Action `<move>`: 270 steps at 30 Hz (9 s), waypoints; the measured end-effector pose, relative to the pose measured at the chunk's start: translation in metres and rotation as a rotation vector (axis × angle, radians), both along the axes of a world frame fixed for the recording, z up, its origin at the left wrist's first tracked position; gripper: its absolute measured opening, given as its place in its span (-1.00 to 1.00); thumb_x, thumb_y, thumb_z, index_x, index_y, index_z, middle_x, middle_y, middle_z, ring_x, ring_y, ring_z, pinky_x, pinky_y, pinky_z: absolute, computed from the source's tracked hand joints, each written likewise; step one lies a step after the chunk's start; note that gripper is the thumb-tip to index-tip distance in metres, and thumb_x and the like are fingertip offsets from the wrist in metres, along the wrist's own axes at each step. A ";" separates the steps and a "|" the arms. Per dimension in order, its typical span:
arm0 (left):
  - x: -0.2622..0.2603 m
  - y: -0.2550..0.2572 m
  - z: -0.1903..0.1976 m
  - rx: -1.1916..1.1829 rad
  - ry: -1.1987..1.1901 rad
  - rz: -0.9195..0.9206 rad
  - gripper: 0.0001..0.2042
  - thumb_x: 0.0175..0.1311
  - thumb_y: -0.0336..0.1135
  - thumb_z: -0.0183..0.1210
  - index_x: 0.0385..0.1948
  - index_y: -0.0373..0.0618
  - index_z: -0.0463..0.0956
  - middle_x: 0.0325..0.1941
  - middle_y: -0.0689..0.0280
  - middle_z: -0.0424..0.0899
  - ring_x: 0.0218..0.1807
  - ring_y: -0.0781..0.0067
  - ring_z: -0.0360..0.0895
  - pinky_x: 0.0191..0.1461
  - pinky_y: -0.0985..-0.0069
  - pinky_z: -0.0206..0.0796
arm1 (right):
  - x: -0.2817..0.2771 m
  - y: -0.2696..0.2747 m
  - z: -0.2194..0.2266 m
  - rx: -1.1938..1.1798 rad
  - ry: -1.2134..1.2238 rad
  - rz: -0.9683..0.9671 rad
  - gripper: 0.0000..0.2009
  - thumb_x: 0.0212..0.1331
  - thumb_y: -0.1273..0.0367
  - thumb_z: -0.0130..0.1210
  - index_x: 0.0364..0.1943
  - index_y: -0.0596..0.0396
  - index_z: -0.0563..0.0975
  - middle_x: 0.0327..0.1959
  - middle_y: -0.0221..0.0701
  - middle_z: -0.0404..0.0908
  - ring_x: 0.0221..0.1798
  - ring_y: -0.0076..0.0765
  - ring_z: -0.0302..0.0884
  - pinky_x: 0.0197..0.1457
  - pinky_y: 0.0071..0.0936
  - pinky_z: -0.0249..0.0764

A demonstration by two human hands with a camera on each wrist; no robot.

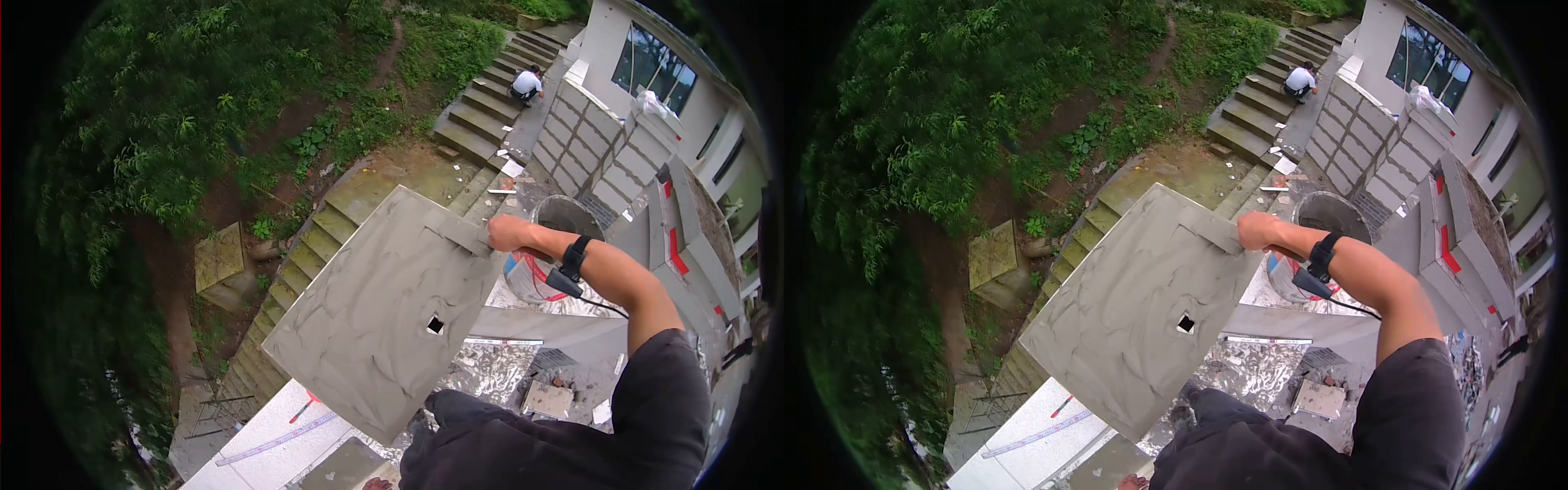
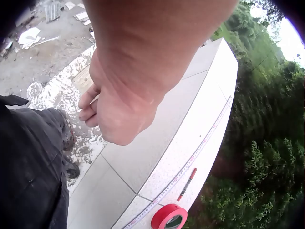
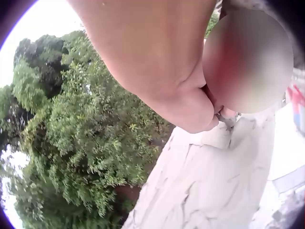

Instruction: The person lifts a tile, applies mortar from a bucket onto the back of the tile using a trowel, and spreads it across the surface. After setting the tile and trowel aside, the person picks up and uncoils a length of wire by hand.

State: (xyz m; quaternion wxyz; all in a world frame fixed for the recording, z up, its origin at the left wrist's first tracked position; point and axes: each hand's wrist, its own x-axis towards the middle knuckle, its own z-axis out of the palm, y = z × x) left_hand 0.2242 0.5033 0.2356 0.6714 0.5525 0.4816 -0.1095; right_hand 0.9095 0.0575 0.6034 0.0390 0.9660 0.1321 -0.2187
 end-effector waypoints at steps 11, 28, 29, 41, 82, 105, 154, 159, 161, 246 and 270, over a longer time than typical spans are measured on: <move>-0.007 -0.042 -0.042 -0.246 0.137 0.119 -0.63 0.34 -0.35 0.15 0.07 -0.45 0.50 -0.17 0.07 0.73 -0.18 0.22 0.69 -0.17 0.40 0.56 | -0.150 0.023 -0.013 0.890 0.190 -1.215 -0.82 0.39 0.36 -0.04 -0.33 0.17 0.41 -0.58 -0.37 0.39 -0.66 -0.32 0.39 -0.61 -0.16 0.48; 0.014 -0.028 0.010 -0.174 0.094 0.340 -0.77 0.39 -0.36 0.07 -0.08 -0.35 0.52 -0.17 0.01 0.71 -0.19 0.13 0.70 -0.26 0.38 0.58 | -0.016 0.083 -0.045 0.491 0.012 -0.383 -0.72 0.31 0.30 0.01 -0.37 0.29 0.56 -0.49 -0.10 0.61 -0.60 -0.08 0.59 -0.50 -0.15 0.60; 0.012 -0.031 0.013 -0.173 0.097 0.354 -0.77 0.39 -0.36 0.07 -0.08 -0.35 0.52 -0.17 0.01 0.71 -0.19 0.13 0.70 -0.26 0.38 0.58 | -0.025 0.091 -0.036 0.782 0.226 -0.608 -0.71 0.35 0.27 0.01 -0.40 0.24 0.52 -0.59 -0.25 0.55 -0.66 -0.22 0.52 -0.59 -0.22 0.55; 0.002 -0.027 -0.051 -0.279 0.115 0.162 -0.83 0.37 -0.33 -0.03 -0.24 -0.20 0.50 -0.32 0.06 0.67 -0.36 0.16 0.69 -0.34 0.24 0.57 | -0.101 0.195 -0.032 0.605 0.094 -0.042 -0.69 0.39 0.25 -0.03 -0.22 0.31 0.51 -0.64 -0.27 0.49 -0.65 -0.29 0.50 -0.63 -0.26 0.48; -0.060 0.022 -0.034 -0.169 0.143 0.101 -0.81 0.37 -0.35 0.05 -0.11 -0.24 0.49 -0.30 0.12 0.68 -0.35 0.21 0.71 -0.34 0.32 0.57 | -0.321 0.199 -0.037 0.604 0.064 0.373 -0.71 0.28 0.22 0.06 -0.30 0.22 0.56 -0.42 0.04 0.66 -0.29 0.25 0.65 -0.18 0.07 0.57; -0.105 -0.021 -0.056 -0.309 0.117 0.247 -0.86 0.41 -0.29 -0.04 -0.30 -0.09 0.45 -0.30 0.14 0.65 -0.36 0.16 0.67 -0.33 0.21 0.59 | -0.209 0.215 -0.011 0.283 -0.151 0.525 -0.69 0.23 0.23 0.07 -0.33 0.28 0.59 -0.45 0.08 0.63 -0.30 0.26 0.63 -0.16 0.08 0.55; 0.114 -0.086 0.071 0.742 -0.261 -1.301 -0.81 0.14 -0.21 0.18 -0.56 -0.08 0.63 -0.54 0.13 0.66 -0.37 -0.09 0.60 -0.27 0.07 0.38 | -0.306 -0.182 -0.108 1.528 -0.179 -1.132 -0.67 0.40 0.23 0.02 -0.22 0.31 0.34 -0.61 -0.30 0.44 -0.74 -0.34 0.42 -0.76 -0.27 0.33; 0.129 -0.145 0.064 0.747 -0.256 -1.327 -0.80 0.17 -0.22 0.16 -0.59 -0.08 0.62 -0.57 0.15 0.65 -0.39 -0.08 0.60 -0.28 0.07 0.37 | -0.392 -0.219 -0.021 1.454 0.182 -1.103 -0.68 0.38 0.20 0.06 -0.27 0.23 0.35 -0.58 -0.33 0.46 -0.72 -0.37 0.44 -0.69 -0.29 0.37; 0.163 -0.166 0.057 0.192 0.068 -0.853 -0.84 0.31 -0.34 0.09 -0.46 -0.10 0.60 -0.48 0.23 0.64 -0.33 0.08 0.62 -0.21 0.21 0.47 | -0.399 -0.239 -0.023 1.351 0.076 -0.989 -0.68 0.35 0.21 0.08 -0.23 0.24 0.35 -0.53 -0.29 0.47 -0.60 -0.31 0.50 -0.48 -0.26 0.47; 0.546 -0.539 0.161 -0.368 -0.132 -0.792 -0.68 0.38 -0.47 0.06 0.16 -0.24 0.41 0.05 0.10 0.61 0.01 0.22 0.63 0.13 0.32 0.53 | -0.214 -0.460 -0.220 1.061 -0.084 -1.064 -0.32 0.43 -0.15 -0.16 -0.49 0.18 0.67 -0.52 -0.25 0.71 -0.41 -0.26 0.71 -0.19 -0.30 0.59; 0.526 -0.788 0.383 -0.207 -0.554 -1.414 -0.71 0.43 -0.46 0.06 0.10 -0.40 0.45 -0.04 0.04 0.69 -0.02 0.25 0.67 0.11 0.40 0.50 | -0.554 -0.509 -0.297 0.625 -0.287 -1.627 -0.70 0.15 0.30 0.07 -0.15 0.16 0.69 -0.21 0.03 0.69 -0.11 0.21 0.65 0.04 -0.04 0.55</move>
